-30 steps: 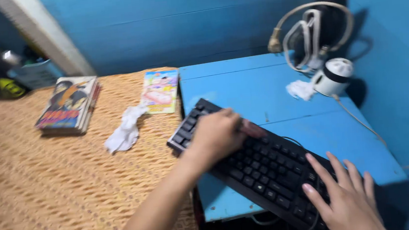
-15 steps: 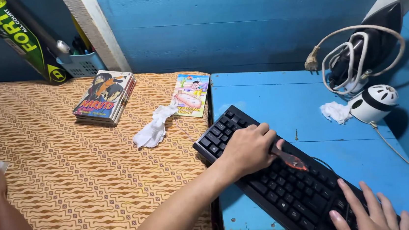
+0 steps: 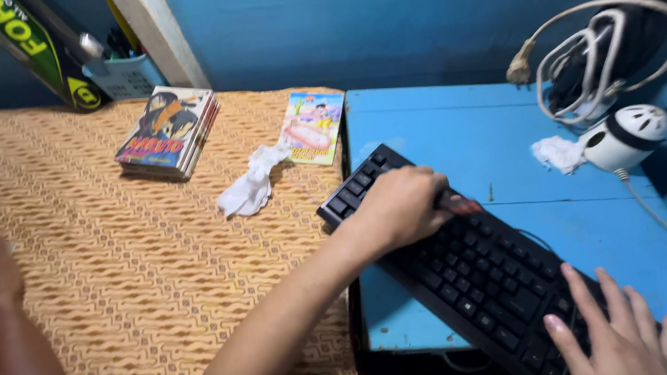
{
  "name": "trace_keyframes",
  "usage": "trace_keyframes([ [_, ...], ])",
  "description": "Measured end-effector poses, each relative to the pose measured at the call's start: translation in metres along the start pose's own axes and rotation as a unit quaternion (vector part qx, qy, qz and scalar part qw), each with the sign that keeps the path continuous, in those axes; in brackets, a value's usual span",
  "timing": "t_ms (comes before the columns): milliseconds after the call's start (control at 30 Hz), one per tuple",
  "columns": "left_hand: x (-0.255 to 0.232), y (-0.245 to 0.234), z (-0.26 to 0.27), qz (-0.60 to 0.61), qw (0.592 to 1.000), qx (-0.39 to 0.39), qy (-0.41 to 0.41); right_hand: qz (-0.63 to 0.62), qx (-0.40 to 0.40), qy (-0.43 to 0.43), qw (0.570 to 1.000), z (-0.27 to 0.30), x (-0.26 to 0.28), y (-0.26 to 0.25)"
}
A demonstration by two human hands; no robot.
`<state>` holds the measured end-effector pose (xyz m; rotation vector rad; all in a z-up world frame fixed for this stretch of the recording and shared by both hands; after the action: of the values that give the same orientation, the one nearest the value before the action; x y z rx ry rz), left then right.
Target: Cleaning a computer keyboard with a brush.
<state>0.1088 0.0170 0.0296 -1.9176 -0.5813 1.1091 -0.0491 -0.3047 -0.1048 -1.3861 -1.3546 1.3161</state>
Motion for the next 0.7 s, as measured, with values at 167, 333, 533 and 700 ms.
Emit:
trace_keyframes([
  [167,0.006,-0.026,0.008,0.125,0.986,0.110,-0.027,0.008,-0.059,-0.024,0.998,0.011,-0.003,0.008],
  [333,0.019,-0.049,0.007,0.208,0.941,0.252,-0.091,-0.043,-0.149,-0.056,0.986,0.010,0.000,0.006],
  [533,0.097,-0.062,-0.007,0.158,0.968,0.056,-0.189,0.039,-0.001,0.023,0.999,0.003,0.010,-0.015],
  [700,0.056,-0.028,-0.004,-0.097,0.984,-0.120,-0.088,-0.028,0.031,0.009,0.999,-0.003,0.018,-0.033],
])
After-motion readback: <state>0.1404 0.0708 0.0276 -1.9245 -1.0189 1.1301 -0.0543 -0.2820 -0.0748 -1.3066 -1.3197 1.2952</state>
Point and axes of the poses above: each hand's wrist, its own z-axis away from the middle knuckle, its own y-axis out of the palm, x = y × z, the point moved 4 cm from there along -z, towards the middle knuckle, and after that the axes turned 11 degrees about -y, right-handed, at the moved point
